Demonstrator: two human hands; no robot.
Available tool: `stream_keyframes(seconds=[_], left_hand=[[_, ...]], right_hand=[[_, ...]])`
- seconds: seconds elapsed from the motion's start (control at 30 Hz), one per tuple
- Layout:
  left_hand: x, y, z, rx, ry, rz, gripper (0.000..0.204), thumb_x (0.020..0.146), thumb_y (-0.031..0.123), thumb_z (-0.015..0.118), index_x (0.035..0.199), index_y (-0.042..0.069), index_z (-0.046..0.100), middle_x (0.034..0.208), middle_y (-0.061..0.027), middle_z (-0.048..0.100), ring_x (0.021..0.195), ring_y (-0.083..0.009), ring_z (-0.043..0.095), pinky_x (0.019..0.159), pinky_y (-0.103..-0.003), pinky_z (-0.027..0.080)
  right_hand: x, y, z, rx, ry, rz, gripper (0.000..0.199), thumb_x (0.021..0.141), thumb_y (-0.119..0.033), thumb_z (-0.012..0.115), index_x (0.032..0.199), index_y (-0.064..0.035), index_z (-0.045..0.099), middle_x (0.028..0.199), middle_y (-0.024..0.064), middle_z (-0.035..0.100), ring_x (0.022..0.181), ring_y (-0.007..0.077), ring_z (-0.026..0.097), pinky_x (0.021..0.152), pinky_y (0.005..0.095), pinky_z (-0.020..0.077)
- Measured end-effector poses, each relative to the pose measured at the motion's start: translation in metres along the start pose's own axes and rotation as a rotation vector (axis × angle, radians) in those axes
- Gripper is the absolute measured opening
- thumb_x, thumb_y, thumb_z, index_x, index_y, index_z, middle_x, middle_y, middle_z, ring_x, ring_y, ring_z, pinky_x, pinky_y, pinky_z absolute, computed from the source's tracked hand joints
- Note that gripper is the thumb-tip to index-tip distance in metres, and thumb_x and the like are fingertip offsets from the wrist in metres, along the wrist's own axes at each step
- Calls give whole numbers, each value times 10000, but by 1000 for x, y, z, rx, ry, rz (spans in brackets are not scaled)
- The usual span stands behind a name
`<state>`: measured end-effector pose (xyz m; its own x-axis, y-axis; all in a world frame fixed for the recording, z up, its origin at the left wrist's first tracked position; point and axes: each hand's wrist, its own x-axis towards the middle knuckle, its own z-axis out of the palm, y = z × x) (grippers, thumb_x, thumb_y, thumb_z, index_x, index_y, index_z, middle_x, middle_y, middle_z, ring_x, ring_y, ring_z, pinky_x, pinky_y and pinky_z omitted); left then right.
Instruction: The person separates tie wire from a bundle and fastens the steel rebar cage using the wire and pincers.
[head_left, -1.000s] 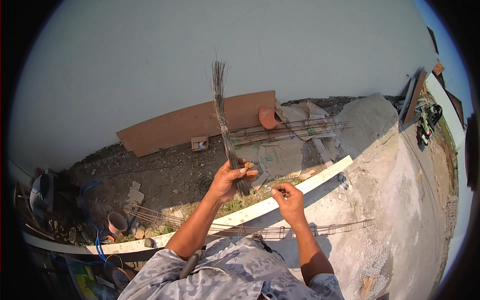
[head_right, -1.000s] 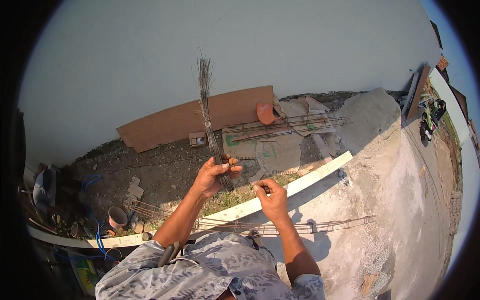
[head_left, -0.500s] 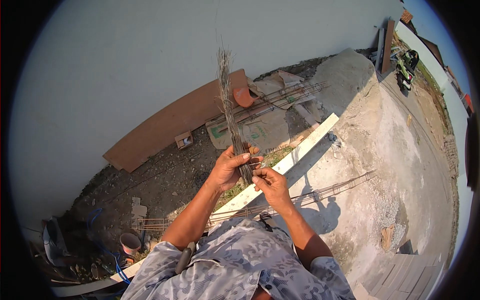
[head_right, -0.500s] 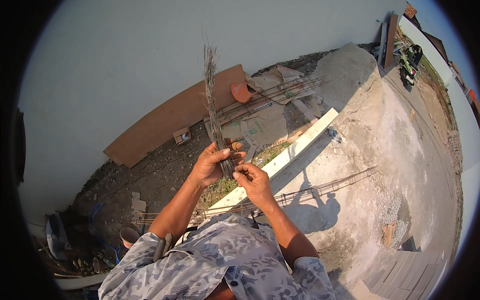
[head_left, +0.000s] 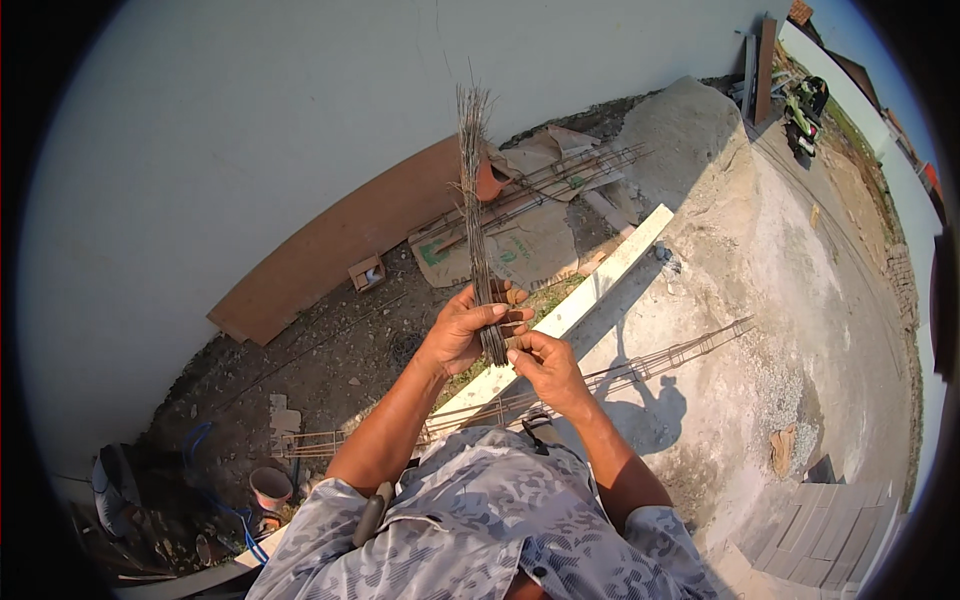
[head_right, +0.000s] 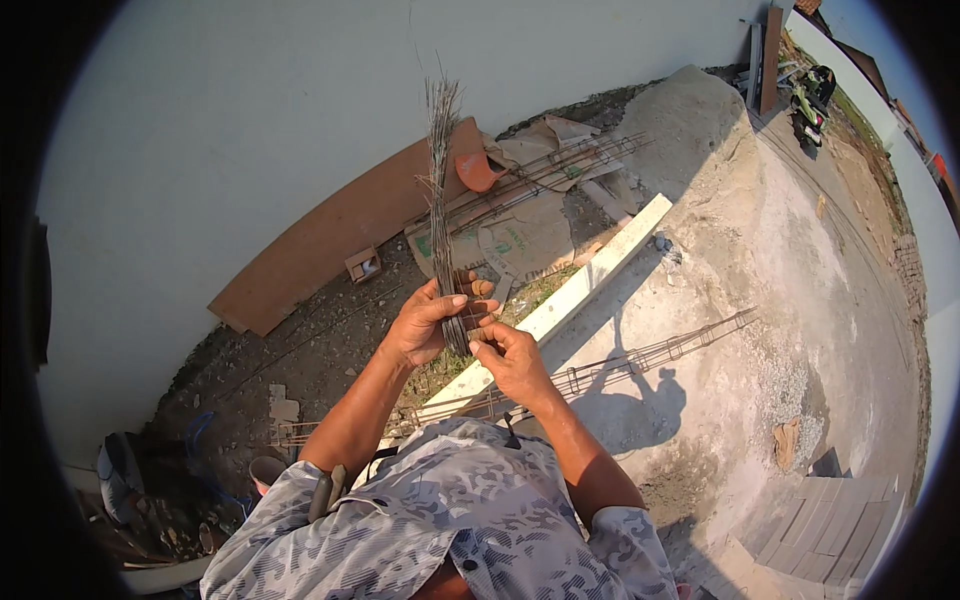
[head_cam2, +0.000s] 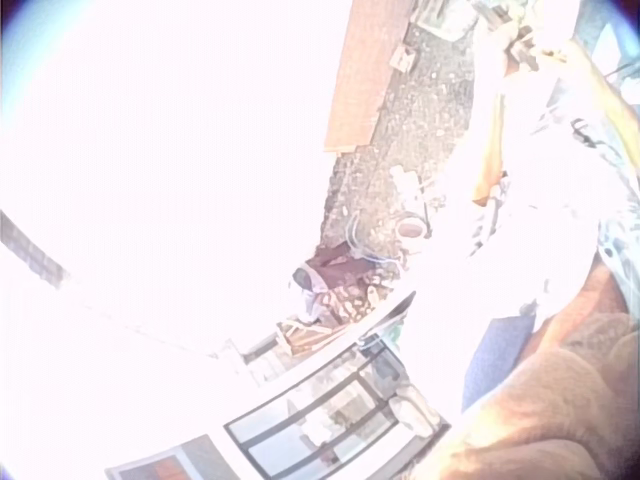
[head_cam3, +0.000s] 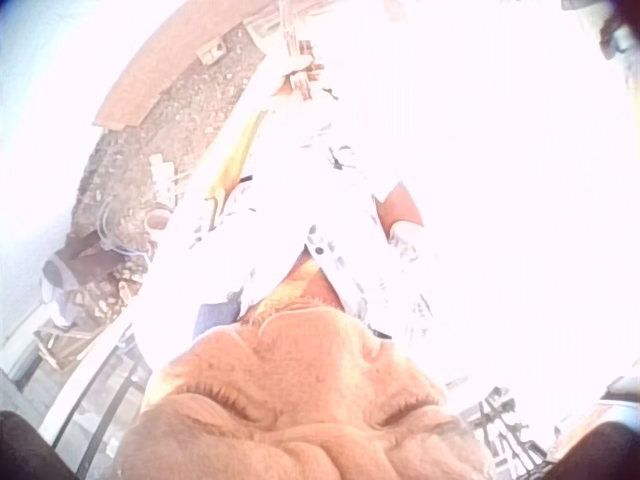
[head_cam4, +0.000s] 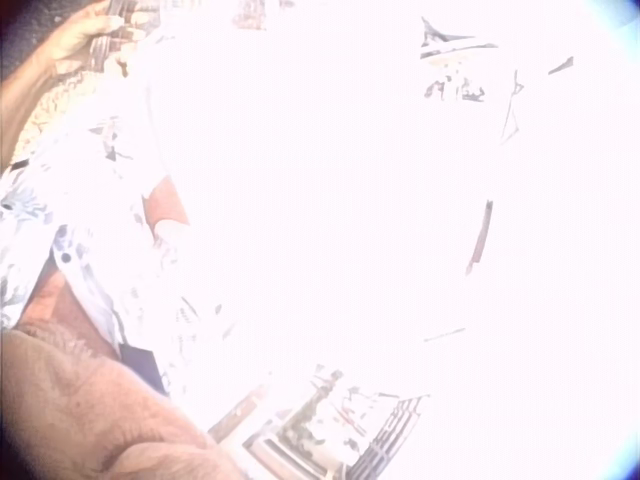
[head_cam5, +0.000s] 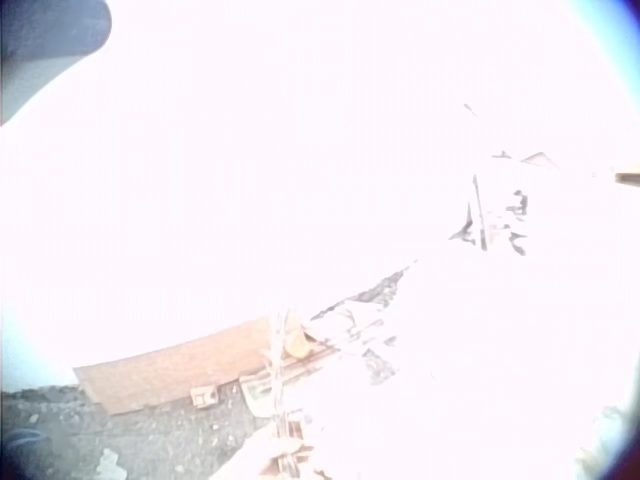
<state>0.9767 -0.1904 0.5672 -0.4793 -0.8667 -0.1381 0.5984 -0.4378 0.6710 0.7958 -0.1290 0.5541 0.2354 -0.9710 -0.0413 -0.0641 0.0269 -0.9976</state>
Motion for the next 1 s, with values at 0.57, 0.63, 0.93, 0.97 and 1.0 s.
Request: stream_keyframes(seconds=[0.57,0.63,0.93,0.97,1.0], left_hand=[[22,-57,9,-26,9,-163,392,906,-2,578,1292,-27,515,1231,-212,624,1169,-385,621,991,-529,542],[33,-69,18,-2,6,-185,401,895,-4,577,1291,-31,518,1227,-225,623,1167,-391,621,991,-530,542],[121,-136,94,127,87,-296,400,844,-79,482,1241,-130,495,1157,-291,625,1027,-415,675,863,-499,607],[131,-144,105,171,116,-317,389,837,-91,461,1220,-149,491,1125,-289,631,986,-409,685,846,-490,613],[142,-153,117,216,138,-340,380,829,-103,440,1200,-168,487,1093,-287,637,945,-403,694,829,-480,618]], right_hand=[[-41,27,-28,-30,214,48,123,951,-94,597,893,14,611,707,5,569,646,67,508,593,254,423],[-45,30,-45,91,239,51,130,957,-100,586,893,12,605,744,8,574,668,75,521,629,262,464],[-58,62,-157,-243,576,-98,81,981,-71,533,973,10,526,874,105,554,713,170,531,656,334,459],[-59,61,-172,-239,602,-118,79,984,-72,528,979,6,516,897,116,553,723,186,543,666,345,465],[-62,60,-186,-238,635,-137,77,988,-72,524,986,3,506,920,127,552,734,203,554,676,357,470]])
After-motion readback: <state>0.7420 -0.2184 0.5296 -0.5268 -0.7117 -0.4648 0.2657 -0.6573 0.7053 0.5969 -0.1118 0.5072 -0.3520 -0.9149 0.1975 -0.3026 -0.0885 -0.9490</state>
